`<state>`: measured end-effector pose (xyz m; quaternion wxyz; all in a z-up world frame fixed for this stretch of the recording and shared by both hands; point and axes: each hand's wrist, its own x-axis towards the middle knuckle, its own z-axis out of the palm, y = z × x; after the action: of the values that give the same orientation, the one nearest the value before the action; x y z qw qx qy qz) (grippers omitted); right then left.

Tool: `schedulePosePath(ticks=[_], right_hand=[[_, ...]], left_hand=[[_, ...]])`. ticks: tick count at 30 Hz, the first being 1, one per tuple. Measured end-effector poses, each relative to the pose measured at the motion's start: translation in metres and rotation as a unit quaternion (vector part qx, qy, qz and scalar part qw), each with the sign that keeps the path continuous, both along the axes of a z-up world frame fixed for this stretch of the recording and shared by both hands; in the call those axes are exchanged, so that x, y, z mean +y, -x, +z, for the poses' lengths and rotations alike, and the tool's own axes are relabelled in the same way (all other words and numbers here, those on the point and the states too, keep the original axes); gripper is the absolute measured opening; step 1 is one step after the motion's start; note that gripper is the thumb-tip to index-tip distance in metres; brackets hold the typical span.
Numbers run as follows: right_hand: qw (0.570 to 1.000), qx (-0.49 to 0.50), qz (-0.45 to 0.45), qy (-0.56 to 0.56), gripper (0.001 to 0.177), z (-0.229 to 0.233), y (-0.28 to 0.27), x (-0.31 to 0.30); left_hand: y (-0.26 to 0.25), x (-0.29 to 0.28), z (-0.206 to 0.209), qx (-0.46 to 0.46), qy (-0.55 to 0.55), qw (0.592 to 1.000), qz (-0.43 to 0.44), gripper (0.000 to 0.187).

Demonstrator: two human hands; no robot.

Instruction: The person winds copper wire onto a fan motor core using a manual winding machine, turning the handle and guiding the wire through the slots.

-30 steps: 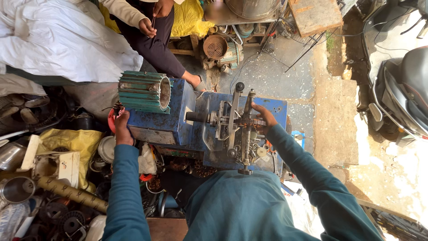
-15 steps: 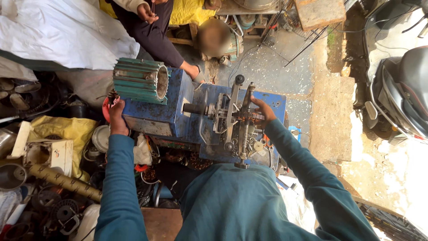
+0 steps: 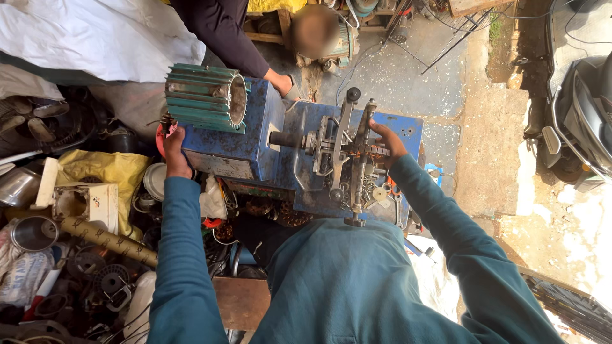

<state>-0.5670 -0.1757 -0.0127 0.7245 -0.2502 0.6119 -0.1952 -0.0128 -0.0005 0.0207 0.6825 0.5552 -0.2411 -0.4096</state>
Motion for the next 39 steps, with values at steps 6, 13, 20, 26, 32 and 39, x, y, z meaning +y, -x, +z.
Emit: schedulePosePath(ticks=[6, 13, 20, 26, 32, 39], right_hand=[[1.0, -0.009, -0.003, 0.006, 0.1, 0.005, -0.003, -0.003], [1.0, -0.022, -0.002, 0.006, 0.098, -0.009, 0.0, -0.003], [1.0, -0.007, -0.003, -0.028, 0.099, -0.017, 0.008, -0.002], [0.996, -0.041, 0.073, 0.026, 0.094, 0.018, -0.005, -0.002], [0.992, -0.101, 0.062, 0.05, 0.093, 0.026, -0.003, 0.003], [0.999, -0.031, 0.041, 0.013, 0.094, 0.024, -0.007, 0.0]], left_hand=[[0.009, -0.003, 0.018, -0.011, 0.005, 1.0, 0.005, 0.049], [0.002, -0.001, 0.007, -0.006, -0.019, 1.0, 0.006, 0.049], [-0.003, -0.002, -0.006, 0.011, 0.012, 1.0, 0.006, 0.043], [-0.014, -0.002, -0.026, -0.014, 0.026, 0.999, 0.036, 0.043], [-0.003, -0.001, -0.007, 0.034, -0.01, 0.999, 0.028, 0.041], [0.001, -0.003, 0.001, 0.024, 0.021, 0.999, 0.016, 0.041]])
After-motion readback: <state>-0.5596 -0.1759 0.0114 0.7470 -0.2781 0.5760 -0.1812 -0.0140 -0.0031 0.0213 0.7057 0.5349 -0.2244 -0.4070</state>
